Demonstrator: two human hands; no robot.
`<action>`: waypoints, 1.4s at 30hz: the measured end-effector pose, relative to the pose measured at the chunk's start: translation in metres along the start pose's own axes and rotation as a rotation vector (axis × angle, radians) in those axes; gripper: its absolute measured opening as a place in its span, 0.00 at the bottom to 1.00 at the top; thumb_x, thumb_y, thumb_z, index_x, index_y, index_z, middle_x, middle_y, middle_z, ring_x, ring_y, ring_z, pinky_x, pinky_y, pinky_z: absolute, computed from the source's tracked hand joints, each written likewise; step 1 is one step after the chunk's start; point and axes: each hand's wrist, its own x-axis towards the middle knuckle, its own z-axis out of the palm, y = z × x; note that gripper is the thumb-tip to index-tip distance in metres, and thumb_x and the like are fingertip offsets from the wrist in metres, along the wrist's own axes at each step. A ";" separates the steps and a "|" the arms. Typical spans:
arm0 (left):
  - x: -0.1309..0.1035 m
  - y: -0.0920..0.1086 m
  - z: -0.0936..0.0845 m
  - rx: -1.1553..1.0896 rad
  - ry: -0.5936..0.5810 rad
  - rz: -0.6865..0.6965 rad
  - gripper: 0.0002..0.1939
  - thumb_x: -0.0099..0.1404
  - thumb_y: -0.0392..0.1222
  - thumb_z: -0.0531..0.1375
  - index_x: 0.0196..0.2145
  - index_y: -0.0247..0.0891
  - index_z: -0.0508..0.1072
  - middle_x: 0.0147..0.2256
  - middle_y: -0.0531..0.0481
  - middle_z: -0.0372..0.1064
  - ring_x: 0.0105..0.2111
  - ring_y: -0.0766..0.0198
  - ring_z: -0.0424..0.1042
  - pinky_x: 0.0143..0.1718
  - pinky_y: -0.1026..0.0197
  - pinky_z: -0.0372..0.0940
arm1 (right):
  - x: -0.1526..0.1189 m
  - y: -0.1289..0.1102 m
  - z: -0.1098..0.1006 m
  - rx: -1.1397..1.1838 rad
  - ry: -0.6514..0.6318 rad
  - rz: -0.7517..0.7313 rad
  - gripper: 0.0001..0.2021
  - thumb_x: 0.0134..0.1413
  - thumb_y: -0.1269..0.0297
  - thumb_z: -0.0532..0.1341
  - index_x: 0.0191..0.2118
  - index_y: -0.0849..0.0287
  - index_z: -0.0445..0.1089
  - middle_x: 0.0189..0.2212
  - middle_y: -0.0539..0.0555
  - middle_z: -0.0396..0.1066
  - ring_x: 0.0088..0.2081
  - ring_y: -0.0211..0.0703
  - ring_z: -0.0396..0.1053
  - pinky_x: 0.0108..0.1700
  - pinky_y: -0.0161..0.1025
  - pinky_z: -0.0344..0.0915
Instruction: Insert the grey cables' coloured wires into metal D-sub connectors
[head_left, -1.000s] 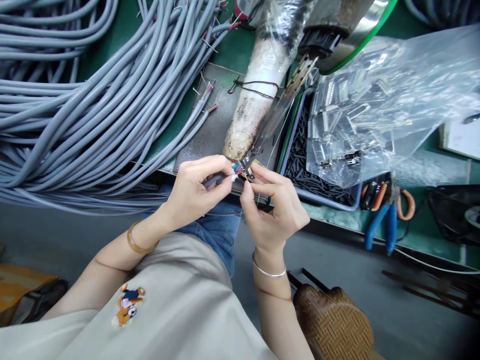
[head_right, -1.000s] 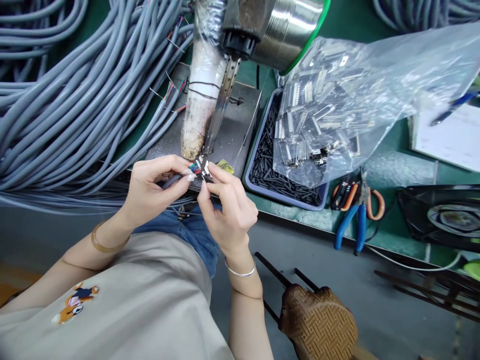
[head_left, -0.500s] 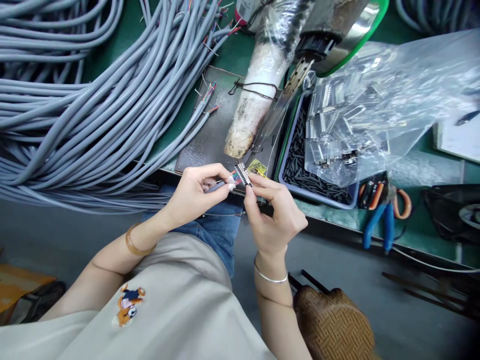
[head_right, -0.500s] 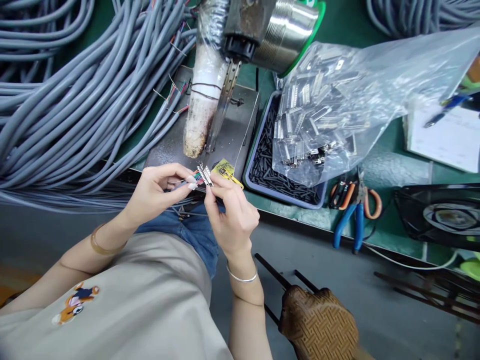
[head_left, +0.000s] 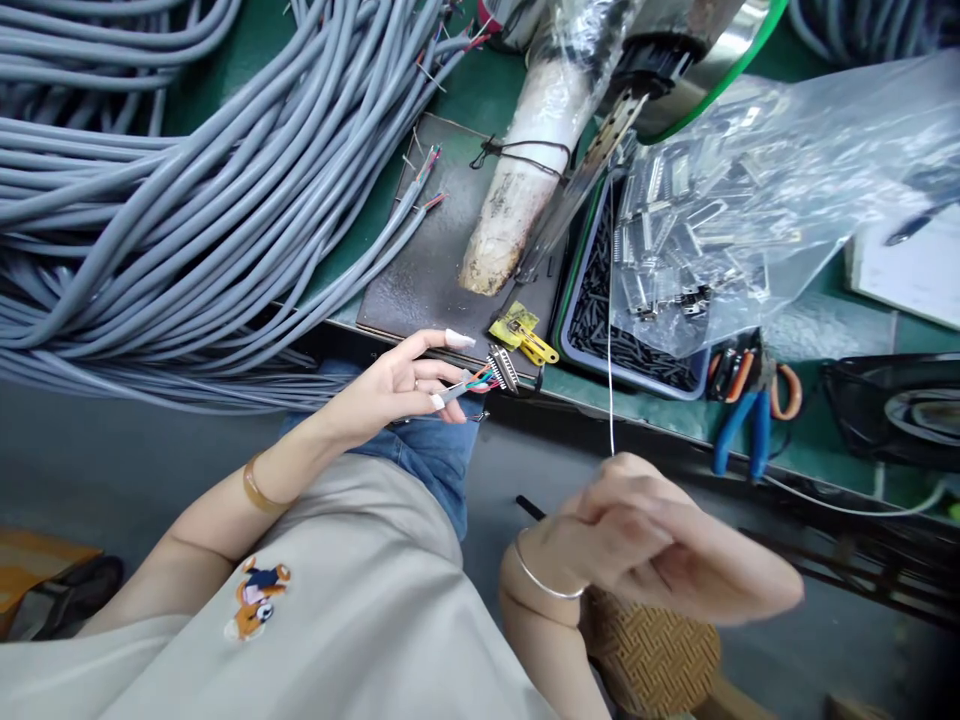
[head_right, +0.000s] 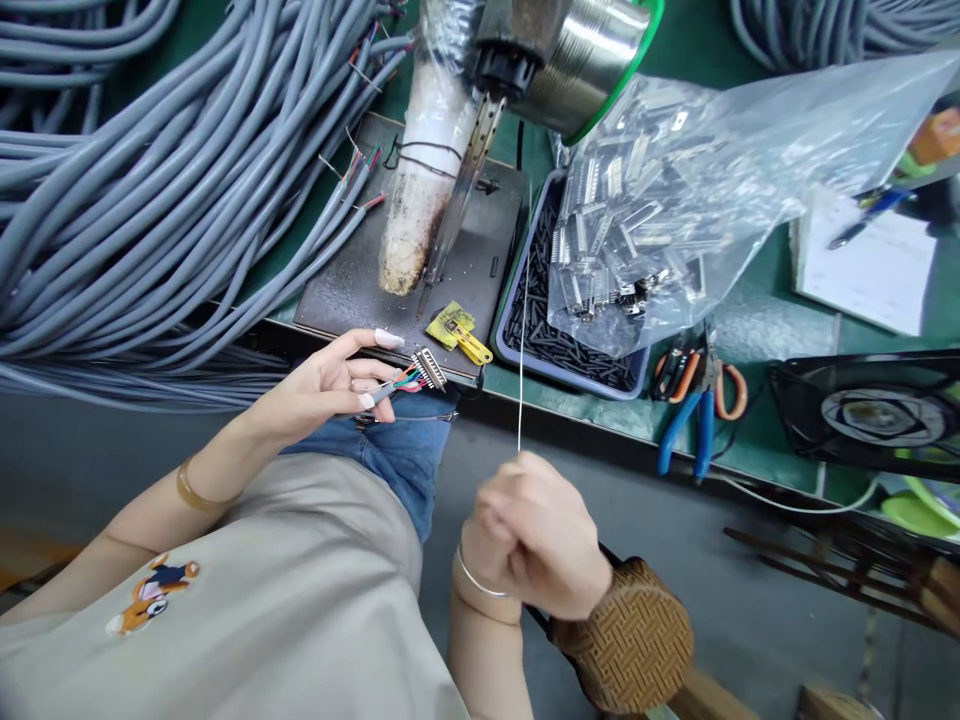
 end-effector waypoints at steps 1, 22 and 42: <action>-0.001 0.000 0.000 0.005 -0.001 -0.005 0.31 0.59 0.35 0.70 0.57 0.41 0.66 0.48 0.40 0.78 0.36 0.60 0.83 0.42 0.61 0.75 | 0.000 -0.006 -0.001 -0.008 -0.011 -0.027 0.09 0.69 0.64 0.57 0.42 0.51 0.75 0.15 0.43 0.60 0.15 0.35 0.55 0.23 0.38 0.53; -0.009 0.003 0.017 -0.006 -0.143 -0.156 0.15 0.57 0.44 0.72 0.35 0.31 0.78 0.22 0.48 0.75 0.16 0.76 0.59 0.18 0.69 0.50 | 0.016 0.005 -0.007 -0.148 0.326 0.221 0.04 0.61 0.63 0.67 0.34 0.53 0.76 0.24 0.45 0.72 0.18 0.35 0.62 0.20 0.37 0.53; 0.001 -0.003 0.028 0.173 0.184 0.099 0.17 0.55 0.49 0.74 0.33 0.31 0.78 0.24 0.50 0.75 0.15 0.78 0.58 0.16 0.68 0.53 | 0.080 0.062 -0.043 -0.471 -0.086 0.221 0.06 0.64 0.66 0.62 0.38 0.52 0.78 0.34 0.54 0.78 0.24 0.38 0.62 0.31 0.44 0.58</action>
